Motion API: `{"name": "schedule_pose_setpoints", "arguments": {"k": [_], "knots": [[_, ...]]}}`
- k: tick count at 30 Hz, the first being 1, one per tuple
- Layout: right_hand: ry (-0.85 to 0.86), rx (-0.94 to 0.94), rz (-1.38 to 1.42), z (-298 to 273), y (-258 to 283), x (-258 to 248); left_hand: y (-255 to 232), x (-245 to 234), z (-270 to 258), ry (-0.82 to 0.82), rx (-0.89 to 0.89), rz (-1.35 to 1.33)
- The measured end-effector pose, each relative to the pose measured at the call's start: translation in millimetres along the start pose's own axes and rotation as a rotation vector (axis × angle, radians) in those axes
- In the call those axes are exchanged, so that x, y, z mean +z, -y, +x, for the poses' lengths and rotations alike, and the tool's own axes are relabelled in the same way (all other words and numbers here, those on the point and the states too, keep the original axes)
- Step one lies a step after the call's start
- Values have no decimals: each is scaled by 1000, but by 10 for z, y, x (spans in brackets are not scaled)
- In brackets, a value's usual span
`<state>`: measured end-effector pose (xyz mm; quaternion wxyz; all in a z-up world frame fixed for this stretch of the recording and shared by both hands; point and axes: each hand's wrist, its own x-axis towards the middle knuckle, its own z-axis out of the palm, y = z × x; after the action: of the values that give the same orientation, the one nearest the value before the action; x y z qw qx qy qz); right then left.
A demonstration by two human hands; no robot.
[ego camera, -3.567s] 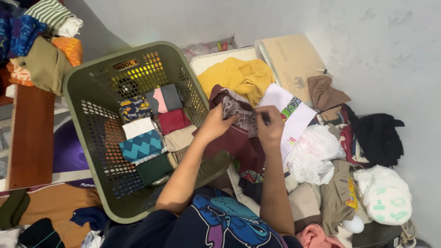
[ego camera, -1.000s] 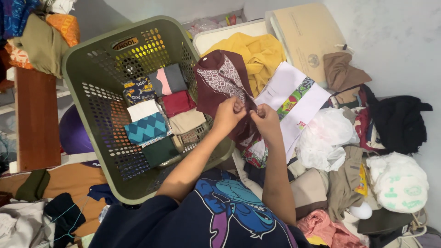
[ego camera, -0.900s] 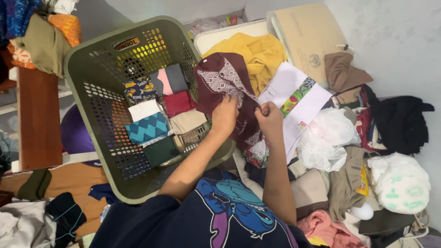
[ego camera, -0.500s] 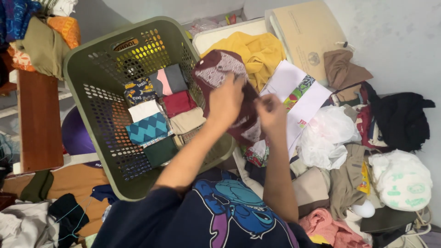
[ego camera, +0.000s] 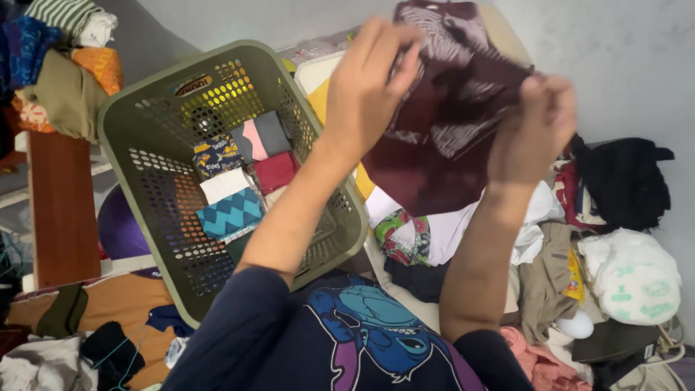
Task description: Folding various items of clothing and placing them neatly into a laundry basket.
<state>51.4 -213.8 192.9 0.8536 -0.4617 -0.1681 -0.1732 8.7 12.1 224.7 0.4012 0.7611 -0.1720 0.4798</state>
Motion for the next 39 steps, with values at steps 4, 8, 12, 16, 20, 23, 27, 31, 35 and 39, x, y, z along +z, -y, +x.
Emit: {"name": "schedule_pose_setpoints", "arguments": {"k": [4, 8, 12, 16, 20, 23, 27, 31, 35, 39], "knots": [[-94, 59, -456, -471, -705, -575, 394, 407, -892, 40, -103, -17], [25, 538, -751, -1059, -1405, -1082, 910, 984, -2258, 292, -593, -127], [36, 744, -706, -1321, -1536, -1103, 1140, 1368, -2979, 295, -1032, -565], [91, 620, -689, -1239, -1483, -1059, 1065, 1271, -2703, 273, -1214, -821], [119, 596, -632, -1202, -1482, -1077, 1018, 1211, -2590, 243, -1218, -959], [160, 576, -618, -1177, -1406, -983, 1028, 1173, -2555, 259, -1184, -949], [191, 615, -594, -1171, -1337, -894, 1055, 1191, -2541, 268, -1161, -843], [118, 605, -602, -1202, -1352, -912, 1029, 1187, -2546, 262, -1101, -799], [175, 595, -543, -1172, -1295, -910, 1083, 1182, -2564, 265, -1086, -770], [228, 698, -472, -1160, -1310, -955, 1109, 1107, -2563, 302, -1128, -790]]}}
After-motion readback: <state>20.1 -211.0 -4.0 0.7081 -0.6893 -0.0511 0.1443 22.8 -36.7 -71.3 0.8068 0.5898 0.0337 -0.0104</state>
